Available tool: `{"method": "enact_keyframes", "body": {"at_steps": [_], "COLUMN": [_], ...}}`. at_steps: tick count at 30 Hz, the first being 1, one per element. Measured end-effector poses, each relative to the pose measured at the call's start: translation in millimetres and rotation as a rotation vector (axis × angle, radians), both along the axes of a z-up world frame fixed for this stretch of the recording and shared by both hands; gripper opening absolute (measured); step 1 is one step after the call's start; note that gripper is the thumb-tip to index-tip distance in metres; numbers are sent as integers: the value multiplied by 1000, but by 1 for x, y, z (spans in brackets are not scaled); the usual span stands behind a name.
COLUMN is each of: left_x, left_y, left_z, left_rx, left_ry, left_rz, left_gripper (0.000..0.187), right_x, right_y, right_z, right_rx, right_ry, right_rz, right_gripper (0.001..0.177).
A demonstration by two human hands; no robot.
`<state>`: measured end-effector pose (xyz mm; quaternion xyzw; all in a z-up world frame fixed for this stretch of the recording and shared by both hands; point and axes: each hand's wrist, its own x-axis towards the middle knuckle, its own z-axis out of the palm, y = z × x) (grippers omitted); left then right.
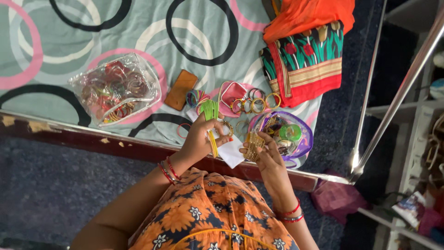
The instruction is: The person sorts and arranges bangles from a purple bag onto a mirrored surface. They handle multiple bangles, separating them by color and style, and place them in neat piles on the table.
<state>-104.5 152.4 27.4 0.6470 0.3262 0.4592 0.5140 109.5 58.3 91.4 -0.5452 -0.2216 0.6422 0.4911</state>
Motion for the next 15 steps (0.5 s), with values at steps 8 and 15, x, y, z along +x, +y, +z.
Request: {"method": "enact_keyframes", "body": {"at_steps": [8, 15], "left_x": [-14, -23], "left_y": [10, 13], "left_z": [-4, 5], "left_rx": [-76, 39], "left_ry": [-59, -33], "left_rz": [-138, -113], "left_gripper": [36, 38], "right_x": [-23, -44], "right_y": [0, 6], "right_z": [-24, -1], "right_rx": [32, 111], "right_ry": [-116, -134], "right_rz": [-56, 37], "right_gripper": [47, 47]}}
